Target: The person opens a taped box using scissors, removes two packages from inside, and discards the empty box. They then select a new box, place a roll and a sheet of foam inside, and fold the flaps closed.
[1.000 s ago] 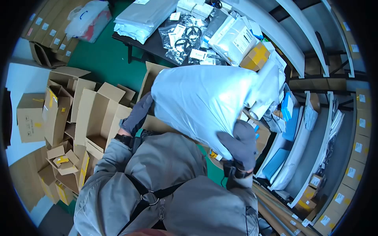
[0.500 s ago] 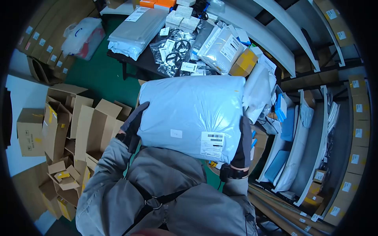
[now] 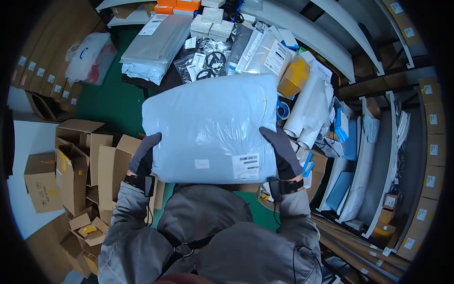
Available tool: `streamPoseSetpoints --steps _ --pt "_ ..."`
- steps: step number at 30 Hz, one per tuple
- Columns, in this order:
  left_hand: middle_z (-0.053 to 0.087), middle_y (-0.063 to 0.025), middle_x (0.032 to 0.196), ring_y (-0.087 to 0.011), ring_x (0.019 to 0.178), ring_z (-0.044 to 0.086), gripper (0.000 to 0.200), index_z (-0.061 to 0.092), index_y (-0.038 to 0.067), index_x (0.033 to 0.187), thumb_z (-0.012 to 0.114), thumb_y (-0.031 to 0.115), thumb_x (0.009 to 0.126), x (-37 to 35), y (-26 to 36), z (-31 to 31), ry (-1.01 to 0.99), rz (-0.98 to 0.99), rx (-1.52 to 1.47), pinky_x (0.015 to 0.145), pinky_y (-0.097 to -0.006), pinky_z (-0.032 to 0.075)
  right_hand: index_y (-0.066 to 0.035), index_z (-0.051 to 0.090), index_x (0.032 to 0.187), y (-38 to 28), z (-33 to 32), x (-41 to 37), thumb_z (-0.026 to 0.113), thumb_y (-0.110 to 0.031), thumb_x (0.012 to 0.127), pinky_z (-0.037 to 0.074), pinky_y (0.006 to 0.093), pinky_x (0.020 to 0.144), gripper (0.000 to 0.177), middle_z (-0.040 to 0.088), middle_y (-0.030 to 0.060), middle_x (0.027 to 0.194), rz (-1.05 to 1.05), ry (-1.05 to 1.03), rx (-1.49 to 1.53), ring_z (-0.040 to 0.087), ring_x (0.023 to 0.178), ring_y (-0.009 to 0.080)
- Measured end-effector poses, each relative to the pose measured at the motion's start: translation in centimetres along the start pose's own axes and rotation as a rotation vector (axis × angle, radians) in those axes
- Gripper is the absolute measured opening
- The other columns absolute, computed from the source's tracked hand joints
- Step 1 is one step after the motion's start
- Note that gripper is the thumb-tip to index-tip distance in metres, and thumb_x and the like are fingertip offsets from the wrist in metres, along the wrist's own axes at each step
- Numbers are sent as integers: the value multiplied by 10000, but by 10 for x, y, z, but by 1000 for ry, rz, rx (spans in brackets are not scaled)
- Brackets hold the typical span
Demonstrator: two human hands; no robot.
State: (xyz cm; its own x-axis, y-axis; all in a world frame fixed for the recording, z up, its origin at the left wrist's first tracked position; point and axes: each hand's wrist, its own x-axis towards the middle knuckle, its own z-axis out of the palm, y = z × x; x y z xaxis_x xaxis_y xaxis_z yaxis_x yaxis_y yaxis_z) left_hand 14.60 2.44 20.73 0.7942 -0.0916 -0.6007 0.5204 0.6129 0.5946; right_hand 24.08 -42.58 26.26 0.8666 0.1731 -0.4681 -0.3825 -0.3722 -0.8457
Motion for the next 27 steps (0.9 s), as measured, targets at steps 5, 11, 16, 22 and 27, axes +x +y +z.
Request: streamPoseSetpoints --steps 5,11,16,22,27 --pt "734 -105 1261 -225 1134 698 478 661 1 1385 667 302 1014 31 10 20 -8 13 -74 1056 -369 532 20 603 1468 -44 -4 54 583 -254 1101 496 340 1109 458 718 154 1347 -208 155 118 679 1240 223" --pt "661 -152 1406 -253 1257 653 544 565 -10 1485 580 346 1074 87 39 78 -216 216 -244 1106 -408 510 56 604 1446 -77 -18 85 609 -290 1094 529 336 1048 493 722 183 1319 -527 548 -295 695 1204 233" --pt "659 -151 1402 -271 1247 646 552 548 -11 1498 579 352 1083 169 37 109 -167 369 -445 1124 -408 490 46 579 1478 -25 -19 59 617 -218 1095 535 346 1065 467 681 187 1415 -287 555 98 683 1252 238" --pt "643 -181 1397 -319 1282 620 598 530 -13 1514 571 399 1082 333 -72 28 -31 358 -430 1143 -410 468 25 584 1478 100 -10 25 556 -252 1125 559 392 1074 450 703 130 1360 -110 366 562 712 1192 253" --pt "633 -190 1393 -340 1271 621 638 504 -11 1517 676 355 1024 340 -77 1 -85 -43 -366 1152 -410 463 10 585 1476 121 8 -7 541 -242 1127 585 412 1039 434 713 125 1335 -51 358 622 714 1178 255"
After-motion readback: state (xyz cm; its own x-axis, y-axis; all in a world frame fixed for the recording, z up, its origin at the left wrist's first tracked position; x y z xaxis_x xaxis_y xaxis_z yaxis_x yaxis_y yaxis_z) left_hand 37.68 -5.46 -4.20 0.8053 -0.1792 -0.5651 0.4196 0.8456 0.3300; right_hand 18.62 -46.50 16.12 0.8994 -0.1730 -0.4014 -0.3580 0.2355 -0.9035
